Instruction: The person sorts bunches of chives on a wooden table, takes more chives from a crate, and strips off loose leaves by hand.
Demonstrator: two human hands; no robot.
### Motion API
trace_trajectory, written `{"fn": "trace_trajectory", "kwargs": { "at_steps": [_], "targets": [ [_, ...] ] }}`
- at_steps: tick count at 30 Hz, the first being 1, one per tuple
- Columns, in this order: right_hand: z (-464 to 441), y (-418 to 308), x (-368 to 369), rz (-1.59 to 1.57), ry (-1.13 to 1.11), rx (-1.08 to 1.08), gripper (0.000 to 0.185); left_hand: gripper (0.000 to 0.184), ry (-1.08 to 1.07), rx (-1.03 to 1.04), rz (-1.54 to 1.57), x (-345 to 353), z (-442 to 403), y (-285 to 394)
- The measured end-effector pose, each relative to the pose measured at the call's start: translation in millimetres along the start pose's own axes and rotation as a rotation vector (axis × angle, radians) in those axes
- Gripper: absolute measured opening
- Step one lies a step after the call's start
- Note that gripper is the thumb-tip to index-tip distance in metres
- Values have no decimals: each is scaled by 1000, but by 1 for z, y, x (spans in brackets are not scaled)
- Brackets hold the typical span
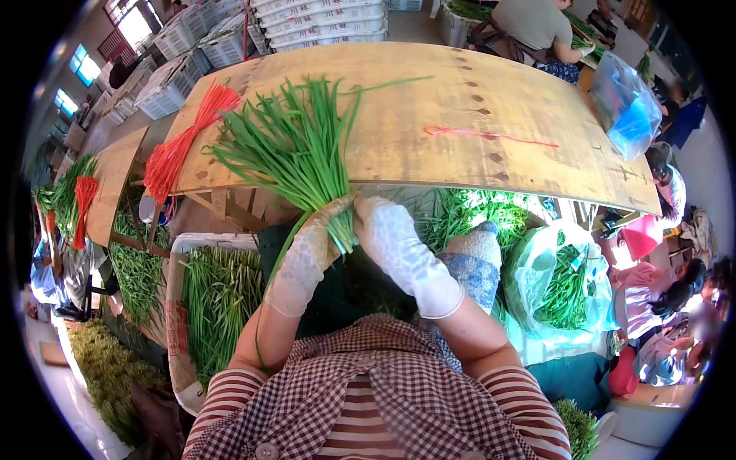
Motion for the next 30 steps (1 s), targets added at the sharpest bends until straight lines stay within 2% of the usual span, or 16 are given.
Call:
{"fn": "trace_trajectory", "kwargs": {
  "at_steps": [2,3,4,6,7,8,11,14,16,17,18,21,23,26,29,30],
  "targets": [
    [9,-4,-17,-201,-84,-36,22,20,-136,89,-57,-3,0,5],
    [10,12,-22,-409,-165,190,33,20,-76,132,-106,9,18,26],
    [6,14,-40,-431,-112,318,42,22,-104,221,-156,11,21,39],
    [-17,-1,-72,-543,57,280,58,27,-159,400,-251,13,21,67],
    [-34,-8,-76,-650,89,125,65,38,-60,400,-470,30,33,91],
    [-51,-17,-78,-754,121,-36,73,37,-94,546,-505,44,26,109],
    [-99,-46,-85,-663,136,-309,80,34,-198,913,-554,73,1,154],
    [-113,-58,-68,-576,129,-343,80,33,-317,648,-303,69,-35,137],
    [-123,-38,-38,-257,-131,39,84,33,-356,381,-66,59,-42,107],
    [-129,-20,-25,-38,-87,-14,86,32,-365,296,23,57,-44,96],
    [-129,-22,-31,-111,-55,-25,83,32,-370,241,77,59,-47,89],
    [-110,-40,-64,-433,32,28,75,31,-378,134,178,65,-55,71],
    [-88,-43,-93,-425,246,-112,60,30,-379,88,203,68,-51,64],
    [-49,-13,-96,-311,493,-120,42,26,-373,-49,271,65,-41,53],
    [-15,-8,-67,-135,318,102,28,23,-474,-14,219,58,-47,34],
    [-10,-17,-58,-11,396,-93,23,22,-497,-21,217,59,-43,31]
  ]
}}
Point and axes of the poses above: each hand's wrist, its own z-axis away from the middle knuckle, its own x-axis out of the palm, y = z × x, the point moved 5 cm from there along -z, towards the middle knuckle, and after that the axes turned 11 degrees about -z, right-handed, at the moved point
